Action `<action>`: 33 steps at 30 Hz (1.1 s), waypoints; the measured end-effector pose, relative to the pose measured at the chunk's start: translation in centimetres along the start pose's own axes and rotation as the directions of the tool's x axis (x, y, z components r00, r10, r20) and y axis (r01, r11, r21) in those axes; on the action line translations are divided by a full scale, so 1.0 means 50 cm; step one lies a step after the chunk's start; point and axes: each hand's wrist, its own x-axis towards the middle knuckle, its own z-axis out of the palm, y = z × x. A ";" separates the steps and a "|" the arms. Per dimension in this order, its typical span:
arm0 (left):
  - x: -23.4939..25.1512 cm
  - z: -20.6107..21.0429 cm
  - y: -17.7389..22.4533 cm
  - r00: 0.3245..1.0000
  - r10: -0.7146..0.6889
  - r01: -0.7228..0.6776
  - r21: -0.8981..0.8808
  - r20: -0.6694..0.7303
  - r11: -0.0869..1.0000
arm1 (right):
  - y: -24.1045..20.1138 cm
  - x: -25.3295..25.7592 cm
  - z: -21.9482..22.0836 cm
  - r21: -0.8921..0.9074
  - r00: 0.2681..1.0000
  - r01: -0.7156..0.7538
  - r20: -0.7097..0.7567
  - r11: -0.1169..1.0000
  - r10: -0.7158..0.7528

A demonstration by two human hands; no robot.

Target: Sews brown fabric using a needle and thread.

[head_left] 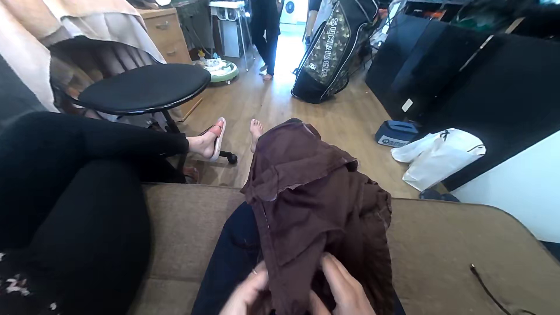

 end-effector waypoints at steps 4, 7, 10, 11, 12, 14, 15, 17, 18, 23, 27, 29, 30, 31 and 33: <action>0.014 0.030 0.000 0.968 0.249 -0.207 0.565 0.002 0.799 | -0.006 0.008 -0.004 0.148 0.995 -0.008 -0.097 0.989 0.022; 0.041 0.037 0.029 0.965 0.260 -0.246 0.282 -0.015 0.927 | 0.001 0.001 -0.004 0.301 0.983 0.067 -0.185 0.951 -0.010; 0.061 0.055 0.055 0.984 0.177 -0.176 -0.072 0.007 0.982 | 0.010 -0.007 -0.013 0.181 0.956 0.182 -0.260 0.966 -0.132; 0.066 0.063 0.058 0.984 0.179 -0.178 -0.097 0.008 0.979 | 0.006 -0.007 -0.018 0.137 0.954 0.201 -0.254 0.970 -0.161; 0.069 0.071 0.057 0.979 0.204 -0.204 -0.070 -0.008 0.976 | 0.000 -0.007 -0.020 0.120 0.956 0.211 -0.234 0.970 -0.179; 0.073 0.076 0.049 0.955 0.289 -0.283 0.093 -0.061 0.955 | -0.005 -0.004 -0.020 0.167 0.962 0.224 -0.198 0.960 -0.190; 0.076 0.072 0.048 0.943 0.320 -0.302 0.174 -0.087 0.937 | -0.004 -0.003 -0.019 0.193 0.963 0.228 -0.192 0.954 -0.191; 0.080 0.054 0.052 0.941 0.314 -0.276 0.248 -0.128 0.928 | -0.002 -0.004 -0.018 0.205 0.966 0.232 -0.166 0.951 -0.200; 0.083 0.044 0.055 0.947 0.283 -0.245 0.228 -0.151 0.942 | 0.000 -0.007 -0.017 0.203 0.966 0.241 -0.146 0.949 -0.214; 0.117 0.002 0.050 0.952 0.231 -0.213 0.109 -0.199 0.971 | 0.023 -0.021 -0.027 0.147 0.956 0.295 -0.043 0.944 -0.292; 0.135 0.004 0.050 0.952 0.198 -0.193 0.042 -0.233 0.980 | 0.046 -0.036 -0.050 0.119 0.942 0.322 0.054 0.939 -0.330; 0.144 -0.007 0.066 0.943 0.220 -0.207 0.079 -0.250 0.975 | 0.060 -0.048 -0.050 0.095 0.938 0.327 0.085 0.940 -0.335; 0.146 -0.011 0.073 0.946 0.242 -0.224 0.104 -0.214 0.969 | 0.065 -0.051 -0.049 0.066 0.936 0.333 0.094 0.940 -0.339; 0.146 -0.012 0.077 0.949 0.264 -0.245 0.128 -0.173 0.961 | 0.067 -0.051 -0.049 0.023 0.934 0.342 0.105 0.939 -0.343; 0.147 -0.012 0.083 0.947 0.291 -0.266 0.171 -0.138 0.949 | 0.064 -0.045 -0.046 -0.074 0.932 0.351 0.123 0.933 -0.341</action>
